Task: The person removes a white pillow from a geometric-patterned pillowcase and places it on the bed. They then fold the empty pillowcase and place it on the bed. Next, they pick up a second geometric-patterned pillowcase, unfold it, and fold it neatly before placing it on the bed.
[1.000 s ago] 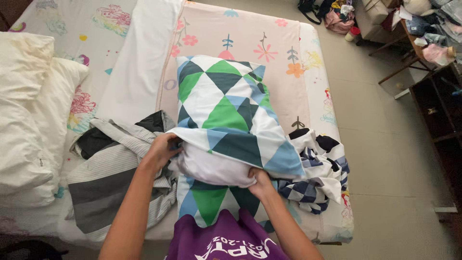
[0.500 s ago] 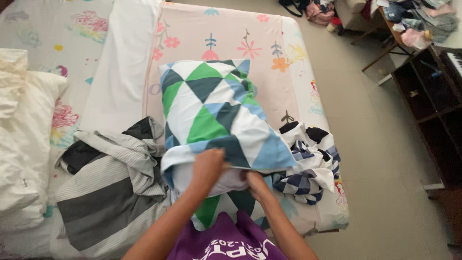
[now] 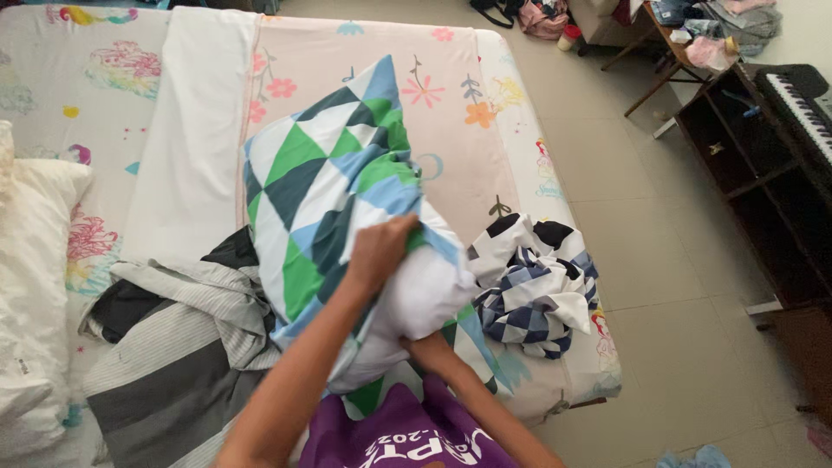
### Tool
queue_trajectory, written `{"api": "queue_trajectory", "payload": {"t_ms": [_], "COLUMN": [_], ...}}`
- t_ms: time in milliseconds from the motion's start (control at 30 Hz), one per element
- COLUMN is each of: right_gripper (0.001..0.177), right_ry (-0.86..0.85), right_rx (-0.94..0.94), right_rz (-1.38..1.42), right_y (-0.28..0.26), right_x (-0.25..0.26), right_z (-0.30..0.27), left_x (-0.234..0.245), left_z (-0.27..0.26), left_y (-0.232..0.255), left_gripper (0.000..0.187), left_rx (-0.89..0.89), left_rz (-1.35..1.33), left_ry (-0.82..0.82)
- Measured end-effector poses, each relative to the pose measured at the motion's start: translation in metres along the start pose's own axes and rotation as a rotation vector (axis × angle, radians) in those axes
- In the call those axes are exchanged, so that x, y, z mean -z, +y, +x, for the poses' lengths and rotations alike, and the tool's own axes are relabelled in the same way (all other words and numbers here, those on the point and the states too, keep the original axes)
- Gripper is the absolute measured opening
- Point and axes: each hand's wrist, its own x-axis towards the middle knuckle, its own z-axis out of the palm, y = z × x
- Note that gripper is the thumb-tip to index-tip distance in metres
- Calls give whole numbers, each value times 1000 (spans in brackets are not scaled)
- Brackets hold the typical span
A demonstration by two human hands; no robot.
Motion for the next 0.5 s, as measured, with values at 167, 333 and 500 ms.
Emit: {"api": "queue_trajectory", "payload": {"t_ms": [167,333,500], "right_gripper": [55,55,65], "right_ry": [-61,-76,-35], "right_rx": [-6,45,-61], "right_rz": [262,631,741], "right_y": [-50,-72,-72], "right_x": [27,40,27], "right_z": [-25,-43,-17], "left_x": [9,34,41], "left_z": [13,-8,-52], "left_y": [-71,-177,-192], "left_gripper": [17,25,31], "left_rx": [102,467,773], "left_rz": [135,328,165], "left_ry": [38,68,120]}}
